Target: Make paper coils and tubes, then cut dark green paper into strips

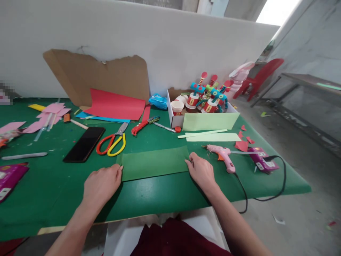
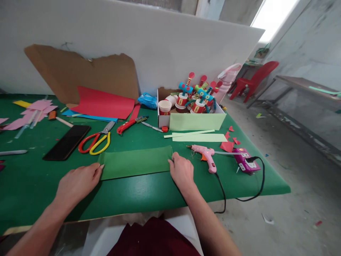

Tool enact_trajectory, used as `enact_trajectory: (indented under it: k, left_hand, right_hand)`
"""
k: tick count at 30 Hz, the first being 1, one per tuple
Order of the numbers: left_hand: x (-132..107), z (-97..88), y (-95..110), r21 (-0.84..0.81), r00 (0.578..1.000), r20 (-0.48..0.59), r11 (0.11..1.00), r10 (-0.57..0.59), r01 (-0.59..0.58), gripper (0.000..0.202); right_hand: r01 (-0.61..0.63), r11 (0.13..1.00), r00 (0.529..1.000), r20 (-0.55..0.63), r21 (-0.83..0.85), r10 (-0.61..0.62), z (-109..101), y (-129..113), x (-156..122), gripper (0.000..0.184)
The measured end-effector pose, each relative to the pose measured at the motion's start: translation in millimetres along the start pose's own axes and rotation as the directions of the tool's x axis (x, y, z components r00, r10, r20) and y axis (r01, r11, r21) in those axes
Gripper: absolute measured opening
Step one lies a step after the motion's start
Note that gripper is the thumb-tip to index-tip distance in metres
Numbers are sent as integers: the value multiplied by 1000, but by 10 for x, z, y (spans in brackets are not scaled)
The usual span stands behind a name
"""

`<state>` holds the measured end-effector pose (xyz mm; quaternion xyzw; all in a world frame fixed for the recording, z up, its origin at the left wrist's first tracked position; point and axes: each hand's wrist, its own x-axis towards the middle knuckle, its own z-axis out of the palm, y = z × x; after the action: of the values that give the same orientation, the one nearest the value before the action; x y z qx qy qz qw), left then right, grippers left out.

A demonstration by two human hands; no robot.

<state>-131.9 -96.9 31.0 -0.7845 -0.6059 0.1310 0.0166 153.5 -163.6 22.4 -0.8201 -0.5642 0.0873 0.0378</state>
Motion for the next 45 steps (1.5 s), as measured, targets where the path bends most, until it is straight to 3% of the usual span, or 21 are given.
enact_trajectory:
  k: [4,8,11,15,20,27,30,33,35,36,38,40,42,45]
  left_hand:
    - [-24,37,35,52,998,-69,999,-8,11,52]
    - [-43,57,68,62,984,-178,997,-28,40,47]
    - [-65,59,87,37,953,-298,997,-49,63,40]
    - [-74,106,94,10,914,-406,1000,18,-15,52]
    - [11,157,60,33,930,-313,980,195,-194,61]
    - [126,83,56,83,941,-168,956,293,-283,62]
    - [142,74,65,91,940,-154,951,305,-294,64]
    - [146,83,62,92,937,-156,949,312,-301,64]
    - [144,93,56,83,934,-169,948,316,-306,63]
    - [143,97,53,80,931,-179,948,319,-309,62]
    - [142,108,47,79,924,-196,945,327,-318,59]
    - [144,121,43,78,918,-212,943,334,-325,57]
    - [150,136,42,74,915,-223,942,337,-329,56]
    - [161,149,44,74,915,-220,942,337,-328,55]
  right_hand:
    - [3,998,1000,-2,-55,-3,-18,-48,-28,11]
    - [-4,993,1000,0,-122,4,-38,-82,-45,21]
    - [27,993,1000,-6,-117,-28,-28,-71,-40,31]
    - [79,991,996,-39,-106,-83,-3,-41,-26,39]
    - [87,987,995,-45,-134,-94,9,-43,-13,43]
    - [113,972,992,-35,-204,-123,-20,-5,-11,43]
    - [179,955,972,-108,-236,-209,-151,36,-8,42]
    - [317,924,900,-239,-215,-365,-309,-53,-38,41]
    - [490,856,812,-272,-165,-517,-349,-212,-88,43]
    - [595,792,753,-251,-134,-608,-334,-310,-118,46]
    - [812,581,566,-167,-54,-807,-235,-506,-176,52]
    - [913,407,407,-83,21,-910,-77,-653,-210,61]
    - [934,352,355,-38,68,-934,79,-726,-211,67]
    - [924,365,367,10,110,-930,223,-731,-171,68]
